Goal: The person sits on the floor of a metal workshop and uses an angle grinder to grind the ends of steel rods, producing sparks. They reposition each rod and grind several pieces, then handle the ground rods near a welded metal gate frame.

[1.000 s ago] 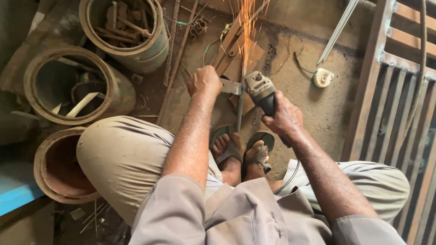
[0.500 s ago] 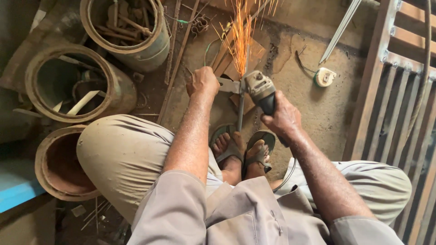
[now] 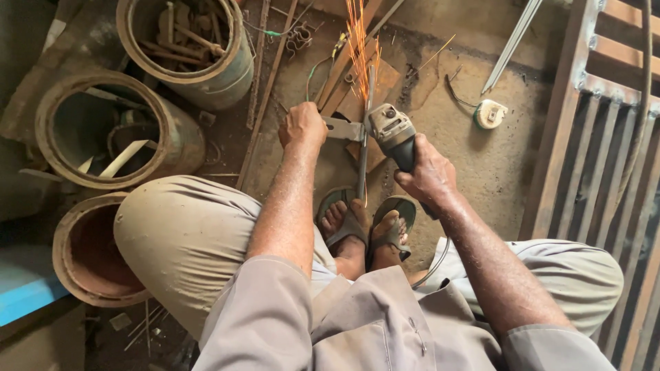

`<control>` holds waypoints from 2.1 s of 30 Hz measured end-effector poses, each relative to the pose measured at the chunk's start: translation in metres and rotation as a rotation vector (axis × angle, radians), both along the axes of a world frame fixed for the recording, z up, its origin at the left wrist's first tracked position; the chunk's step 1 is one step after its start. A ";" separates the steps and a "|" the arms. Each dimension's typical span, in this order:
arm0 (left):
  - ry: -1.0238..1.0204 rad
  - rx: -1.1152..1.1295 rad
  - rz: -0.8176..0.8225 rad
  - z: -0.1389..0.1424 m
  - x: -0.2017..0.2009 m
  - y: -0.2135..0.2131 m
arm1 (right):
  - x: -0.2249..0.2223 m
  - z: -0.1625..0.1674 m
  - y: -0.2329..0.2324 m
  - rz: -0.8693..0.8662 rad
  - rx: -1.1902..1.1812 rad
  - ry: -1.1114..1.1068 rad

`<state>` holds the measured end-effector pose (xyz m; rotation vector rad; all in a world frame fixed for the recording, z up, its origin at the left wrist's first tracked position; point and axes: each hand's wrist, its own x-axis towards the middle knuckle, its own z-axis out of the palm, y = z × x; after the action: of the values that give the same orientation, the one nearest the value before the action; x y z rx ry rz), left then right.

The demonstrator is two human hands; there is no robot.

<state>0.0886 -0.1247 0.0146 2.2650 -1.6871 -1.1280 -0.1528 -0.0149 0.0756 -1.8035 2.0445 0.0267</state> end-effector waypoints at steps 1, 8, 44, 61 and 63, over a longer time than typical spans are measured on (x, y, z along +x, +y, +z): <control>0.001 0.000 -0.004 -0.003 0.000 0.000 | 0.001 0.001 0.003 0.021 0.022 0.006; 0.014 -0.069 0.001 -0.017 -0.004 -0.004 | 0.003 0.011 0.027 0.079 0.076 0.021; 0.171 -0.332 -0.302 0.036 -0.056 -0.005 | -0.022 0.028 0.009 0.039 0.294 -0.111; 0.177 -0.327 -0.289 0.039 -0.055 -0.004 | -0.010 0.041 0.011 -0.003 0.358 -0.080; 0.184 -0.316 -0.278 0.038 -0.054 -0.004 | -0.010 0.039 0.009 0.018 0.345 -0.068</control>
<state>0.0345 -0.1288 0.0522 1.7279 -1.9818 -0.9936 -0.1626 -0.0057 0.1151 -1.5859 1.8441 0.2998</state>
